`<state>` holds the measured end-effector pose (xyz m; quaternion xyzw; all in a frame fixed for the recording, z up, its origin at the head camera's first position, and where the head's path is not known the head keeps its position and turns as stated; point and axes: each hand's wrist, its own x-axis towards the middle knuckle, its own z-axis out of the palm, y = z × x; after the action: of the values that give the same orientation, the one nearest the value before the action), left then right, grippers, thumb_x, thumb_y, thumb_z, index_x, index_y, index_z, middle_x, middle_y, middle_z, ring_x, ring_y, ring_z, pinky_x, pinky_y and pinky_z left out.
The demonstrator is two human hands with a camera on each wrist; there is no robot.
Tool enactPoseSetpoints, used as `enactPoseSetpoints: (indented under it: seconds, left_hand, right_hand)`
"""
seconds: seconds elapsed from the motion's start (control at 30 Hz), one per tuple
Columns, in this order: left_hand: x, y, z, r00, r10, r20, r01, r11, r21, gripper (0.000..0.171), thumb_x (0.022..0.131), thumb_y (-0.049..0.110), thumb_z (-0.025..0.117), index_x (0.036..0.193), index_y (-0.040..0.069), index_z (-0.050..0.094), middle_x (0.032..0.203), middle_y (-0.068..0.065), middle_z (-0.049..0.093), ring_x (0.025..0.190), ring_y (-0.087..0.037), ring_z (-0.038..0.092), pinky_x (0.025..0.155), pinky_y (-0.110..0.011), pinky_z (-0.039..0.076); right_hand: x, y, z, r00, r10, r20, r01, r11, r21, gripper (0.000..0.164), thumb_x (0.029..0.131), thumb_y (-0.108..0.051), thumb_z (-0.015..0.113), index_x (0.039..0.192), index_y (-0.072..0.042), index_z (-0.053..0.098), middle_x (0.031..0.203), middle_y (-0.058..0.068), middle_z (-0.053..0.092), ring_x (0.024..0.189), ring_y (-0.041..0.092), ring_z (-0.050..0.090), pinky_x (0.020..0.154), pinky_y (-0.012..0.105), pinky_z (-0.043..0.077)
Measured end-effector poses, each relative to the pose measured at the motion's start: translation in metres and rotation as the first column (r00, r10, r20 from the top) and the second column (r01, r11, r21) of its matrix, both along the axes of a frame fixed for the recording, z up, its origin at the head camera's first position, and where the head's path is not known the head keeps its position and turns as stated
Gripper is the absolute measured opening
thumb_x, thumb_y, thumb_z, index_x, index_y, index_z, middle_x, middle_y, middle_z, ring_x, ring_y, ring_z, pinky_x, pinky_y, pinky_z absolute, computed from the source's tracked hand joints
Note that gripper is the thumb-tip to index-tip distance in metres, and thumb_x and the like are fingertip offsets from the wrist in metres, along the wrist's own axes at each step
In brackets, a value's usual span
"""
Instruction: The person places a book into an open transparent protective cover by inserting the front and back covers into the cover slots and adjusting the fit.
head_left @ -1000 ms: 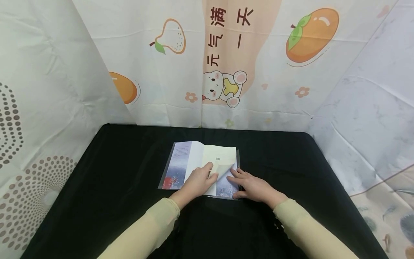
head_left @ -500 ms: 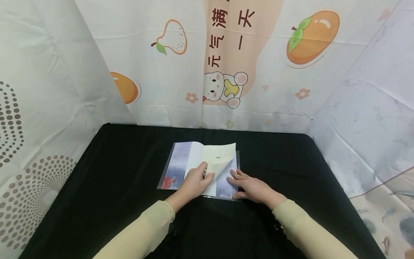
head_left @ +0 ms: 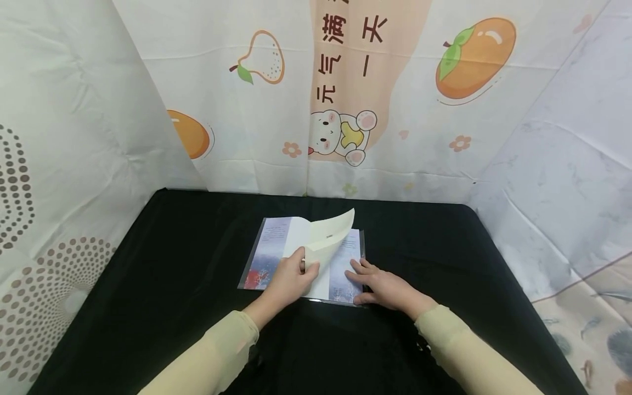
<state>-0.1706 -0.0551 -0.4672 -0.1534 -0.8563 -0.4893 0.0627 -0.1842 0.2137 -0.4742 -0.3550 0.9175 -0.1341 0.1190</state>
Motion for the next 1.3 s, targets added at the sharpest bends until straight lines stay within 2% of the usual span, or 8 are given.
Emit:
enactPoseSetpoints:
  seconds: [0.13,0.43,0.9,1.1,1.3]
  left_hand:
    - [0.002,-0.006,0.003,1.000,0.015,-0.013,-0.014,0.999,0.029,0.009,0.088,0.017,0.065,0.091,0.011,0.059,0.075,-0.001,0.071,0.056,-0.006,0.056,0.047,-0.026,0.049]
    - [0.009,-0.022,0.010,0.998,0.060,-0.025,-0.058,0.996,0.062,0.008,0.085,0.014,0.069,0.091,0.008,0.067,0.081,-0.004,0.073,0.066,-0.005,0.062,0.058,-0.030,0.057]
    - [0.014,-0.036,0.015,0.997,0.076,-0.018,-0.075,0.996,0.056,0.008,0.086,0.013,0.069,0.087,0.006,0.066,0.080,-0.006,0.072,0.067,-0.007,0.063,0.056,-0.030,0.056]
    - [0.017,-0.042,0.016,0.995,0.099,-0.004,-0.099,0.995,0.027,0.010,0.086,0.015,0.069,0.091,0.006,0.067,0.086,-0.009,0.073,0.076,-0.010,0.067,0.061,-0.032,0.058]
    - [0.020,-0.046,0.015,0.994,0.111,0.022,-0.111,0.993,0.039,0.011,0.087,0.015,0.069,0.093,0.006,0.068,0.086,-0.008,0.073,0.075,-0.011,0.066,0.063,-0.034,0.058]
  right_hand:
    - [0.001,0.000,0.000,1.000,-0.007,0.004,0.007,1.000,0.002,0.065,0.088,-0.041,0.068,0.142,-0.012,0.047,0.152,0.017,0.032,0.138,0.039,0.024,0.102,0.057,0.039]
    - [0.001,0.000,0.002,1.000,-0.004,0.008,0.004,1.000,-0.002,0.065,0.088,-0.039,0.068,0.142,-0.011,0.046,0.153,0.018,0.030,0.138,0.040,0.024,0.102,0.059,0.038]
    - [0.002,0.000,0.004,1.000,-0.006,0.015,0.005,1.000,0.006,0.065,0.089,-0.038,0.068,0.143,-0.010,0.045,0.153,0.018,0.030,0.138,0.040,0.023,0.102,0.060,0.038]
    - [0.001,-0.001,0.004,1.000,-0.002,0.018,0.002,1.000,0.012,0.065,0.089,-0.040,0.066,0.143,-0.011,0.045,0.153,0.018,0.029,0.139,0.039,0.022,0.104,0.059,0.036]
    - [0.002,-0.001,0.004,1.000,0.004,0.030,-0.004,1.000,0.009,0.064,0.090,-0.038,0.066,0.143,-0.010,0.045,0.153,0.019,0.029,0.139,0.039,0.022,0.103,0.059,0.036]
